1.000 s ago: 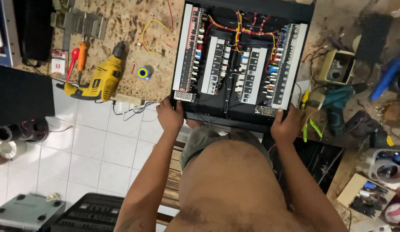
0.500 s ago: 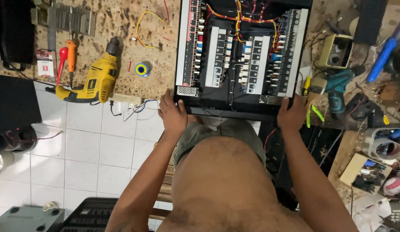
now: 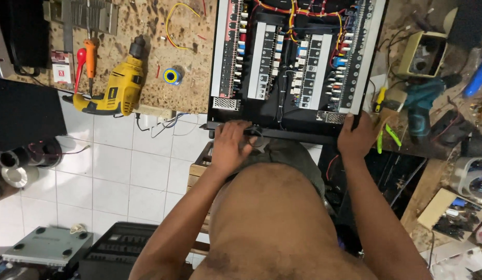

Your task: The person uses a yellow screwdriver to tighten screws on the front panel of a black electronic device. They then plug a white power adapter into the device and continue to adjust internal components and wires with their hands.

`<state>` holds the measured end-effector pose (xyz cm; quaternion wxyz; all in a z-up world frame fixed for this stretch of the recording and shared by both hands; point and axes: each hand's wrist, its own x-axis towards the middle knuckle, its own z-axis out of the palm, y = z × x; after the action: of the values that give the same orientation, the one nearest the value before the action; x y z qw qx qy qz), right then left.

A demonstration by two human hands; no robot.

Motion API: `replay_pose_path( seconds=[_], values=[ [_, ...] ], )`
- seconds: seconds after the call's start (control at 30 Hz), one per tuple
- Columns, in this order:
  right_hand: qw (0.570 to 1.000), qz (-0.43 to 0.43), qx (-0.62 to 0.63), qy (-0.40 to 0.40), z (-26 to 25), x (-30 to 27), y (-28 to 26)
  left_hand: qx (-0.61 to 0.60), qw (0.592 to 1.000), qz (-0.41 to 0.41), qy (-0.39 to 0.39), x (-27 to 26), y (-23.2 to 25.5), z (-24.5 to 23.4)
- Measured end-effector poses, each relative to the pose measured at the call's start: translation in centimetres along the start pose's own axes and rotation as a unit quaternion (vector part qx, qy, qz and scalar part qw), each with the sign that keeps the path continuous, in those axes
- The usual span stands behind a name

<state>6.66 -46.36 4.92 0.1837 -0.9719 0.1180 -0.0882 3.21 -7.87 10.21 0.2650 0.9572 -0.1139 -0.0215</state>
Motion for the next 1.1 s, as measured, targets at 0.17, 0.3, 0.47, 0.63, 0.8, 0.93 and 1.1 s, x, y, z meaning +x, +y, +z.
replay_pose_path(
  seconds=[0.17, 0.3, 0.47, 0.63, 0.8, 0.93, 1.1],
  values=[
    [0.999, -0.008, 0.025, 0.035, 0.4, 0.0, 0.9, -0.061, 0.986, -0.073, 0.134, -1.0, 2.1, -2.2],
    [0.999, 0.014, 0.022, 0.027, 0.0, 0.2, 0.2, -0.108, 0.978, -0.154, 0.094, -1.2, 4.4, -4.1],
    [0.999, 0.021, 0.031, 0.028, 0.0, 0.2, 0.5, -0.142, 0.969, -0.18, 0.087, 0.1, 6.0, -5.4],
    [0.997, 0.006, 0.075, 0.002, -1.0, 0.1, 0.3, -0.12, 0.975, -0.175, 0.063, 0.2, 4.3, -5.1],
    [0.997, 0.01, 0.078, -0.027, -1.2, -0.1, 0.1, -0.18, 0.966, -0.175, -0.057, 3.0, 3.9, -8.3],
    [0.99, 0.084, 0.085, -0.077, -2.1, 0.2, -1.4, -0.197, 0.962, -0.15, -0.112, 4.3, 1.6, -9.1],
    [0.988, -0.08, 0.046, 0.124, -4.4, -0.4, -8.0, -0.325, 0.934, -0.033, -0.142, 5.4, -0.9, -10.8]
  ],
)
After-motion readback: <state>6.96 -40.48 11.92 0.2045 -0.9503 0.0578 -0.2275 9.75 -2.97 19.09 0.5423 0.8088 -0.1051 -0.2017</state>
